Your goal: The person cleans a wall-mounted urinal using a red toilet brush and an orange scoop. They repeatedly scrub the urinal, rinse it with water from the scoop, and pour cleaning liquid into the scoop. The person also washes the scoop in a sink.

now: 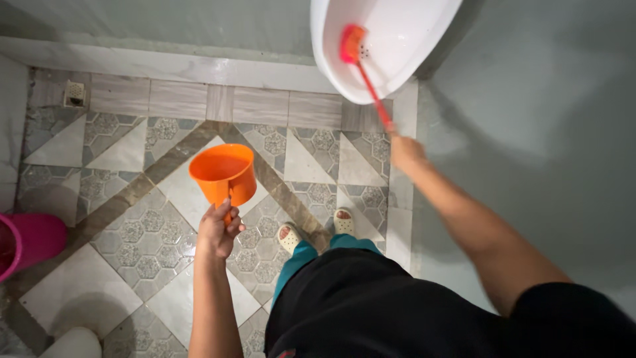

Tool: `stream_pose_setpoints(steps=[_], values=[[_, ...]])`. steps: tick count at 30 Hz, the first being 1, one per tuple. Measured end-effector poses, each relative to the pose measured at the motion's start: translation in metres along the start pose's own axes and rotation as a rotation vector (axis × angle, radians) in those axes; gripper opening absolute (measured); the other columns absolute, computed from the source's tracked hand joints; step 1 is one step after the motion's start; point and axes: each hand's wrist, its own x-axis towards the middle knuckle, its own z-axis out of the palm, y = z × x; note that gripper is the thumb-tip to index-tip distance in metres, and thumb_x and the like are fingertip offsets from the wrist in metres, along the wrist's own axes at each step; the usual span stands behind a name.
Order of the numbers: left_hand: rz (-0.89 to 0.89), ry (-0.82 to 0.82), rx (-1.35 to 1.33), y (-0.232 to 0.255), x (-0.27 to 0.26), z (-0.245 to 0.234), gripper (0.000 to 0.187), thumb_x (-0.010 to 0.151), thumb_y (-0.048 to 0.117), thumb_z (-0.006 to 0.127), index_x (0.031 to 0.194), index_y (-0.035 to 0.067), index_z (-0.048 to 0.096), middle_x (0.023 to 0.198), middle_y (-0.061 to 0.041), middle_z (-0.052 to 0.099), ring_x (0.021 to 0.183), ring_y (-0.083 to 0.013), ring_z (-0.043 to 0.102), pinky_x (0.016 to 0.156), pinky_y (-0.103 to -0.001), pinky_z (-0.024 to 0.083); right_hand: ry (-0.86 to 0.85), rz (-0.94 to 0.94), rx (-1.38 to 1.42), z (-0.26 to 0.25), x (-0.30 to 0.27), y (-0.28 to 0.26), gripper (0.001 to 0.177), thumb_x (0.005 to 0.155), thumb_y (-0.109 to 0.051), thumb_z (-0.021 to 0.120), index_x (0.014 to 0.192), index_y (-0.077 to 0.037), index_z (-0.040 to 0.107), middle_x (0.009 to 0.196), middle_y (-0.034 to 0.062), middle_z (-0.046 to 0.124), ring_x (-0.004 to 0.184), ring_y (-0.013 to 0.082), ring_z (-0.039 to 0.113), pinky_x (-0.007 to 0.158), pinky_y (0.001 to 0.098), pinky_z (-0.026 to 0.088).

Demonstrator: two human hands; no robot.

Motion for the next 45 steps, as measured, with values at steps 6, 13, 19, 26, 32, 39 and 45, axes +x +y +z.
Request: stream_pose_setpoints(steps=[6, 13, 19, 26, 32, 39, 45], values=[[-0.045, -0.069, 0.033, 0.013, 0.004, 0.004, 0.021, 0.102, 0.020, 0.054, 0.117, 0.006, 0.052, 0.078, -0.003, 0.053, 0.051, -0.0096, 0.040, 0.054, -0.031, 0.048, 0.066, -0.021, -0.064, 0.014, -0.025, 0.056, 0.049, 0.103, -0.020, 0.042, 0.150, -0.020, 0.052, 0.114, 0.0268, 0.069, 0.104, 0.0450, 0.069, 0.088, 0.0568, 0.053], [-0.054, -0.119, 0.076, 0.021, -0.005, -0.007, 0.020, 0.101, 0.018, 0.056, 0.117, 0.006, 0.051, 0.077, -0.003, 0.053, 0.049, -0.0096, 0.039, 0.053, -0.031, 0.047, 0.103, 0.003, -0.030, -0.015, 0.004, 0.038, 0.072, 0.087, -0.005, 0.060, 0.156, -0.018, 0.042, 0.105, 0.0284, 0.071, 0.094, 0.0425, 0.070, 0.080, 0.0522, 0.054], [-0.064, -0.122, 0.095, 0.021, -0.009, -0.026, 0.019, 0.101, 0.019, 0.054, 0.115, 0.006, 0.051, 0.076, -0.003, 0.053, 0.049, -0.0088, 0.039, 0.053, -0.031, 0.048, -0.255, -0.119, 1.726, -0.041, 0.032, -0.069, 0.052, 0.097, -0.007, 0.068, 0.144, -0.019, 0.047, 0.068, -0.0008, 0.052, 0.046, 0.0107, 0.047, 0.038, 0.0294, 0.037], [-0.106, -0.101, 0.124, 0.016, -0.013, -0.044, 0.019, 0.101, 0.020, 0.054, 0.115, 0.007, 0.052, 0.077, -0.003, 0.053, 0.049, -0.0089, 0.039, 0.053, -0.030, 0.047, -0.308, -0.139, 1.824, -0.054, -0.014, -0.090, 0.062, 0.092, -0.002, 0.062, 0.147, -0.026, 0.047, 0.054, -0.0065, 0.042, 0.037, 0.0057, 0.039, 0.032, 0.0228, 0.028], [-0.088, -0.155, 0.120, 0.012, -0.011, -0.037, 0.020, 0.102, 0.019, 0.055, 0.114, 0.005, 0.051, 0.077, -0.003, 0.052, 0.049, -0.0092, 0.040, 0.054, -0.031, 0.048, -0.148, 0.053, 1.082, -0.035, 0.009, -0.052, 0.086, 0.084, 0.002, 0.067, 0.158, -0.034, 0.042, 0.070, -0.0019, 0.056, 0.049, 0.0095, 0.048, 0.041, 0.0312, 0.037], [-0.096, -0.198, 0.093, 0.010, -0.030, -0.042, 0.019, 0.101, 0.021, 0.056, 0.112, 0.006, 0.052, 0.075, -0.003, 0.052, 0.048, -0.0092, 0.040, 0.053, -0.030, 0.048, 0.136, 0.147, 0.614, -0.014, 0.038, -0.014, 0.079, 0.079, 0.001, 0.068, 0.152, -0.025, 0.049, 0.076, 0.0062, 0.060, 0.052, 0.0216, 0.056, 0.043, 0.0383, 0.044], [-0.070, -0.142, 0.074, 0.006, -0.045, -0.059, 0.018, 0.101, 0.018, 0.055, 0.113, 0.004, 0.051, 0.075, -0.004, 0.053, 0.048, -0.0098, 0.039, 0.053, -0.031, 0.048, 0.099, 0.136, 1.156, 0.020, 0.058, -0.077, 0.059, 0.083, -0.003, 0.076, 0.141, -0.011, 0.064, 0.077, 0.0035, 0.058, 0.052, 0.0127, 0.053, 0.040, 0.0343, 0.043]])
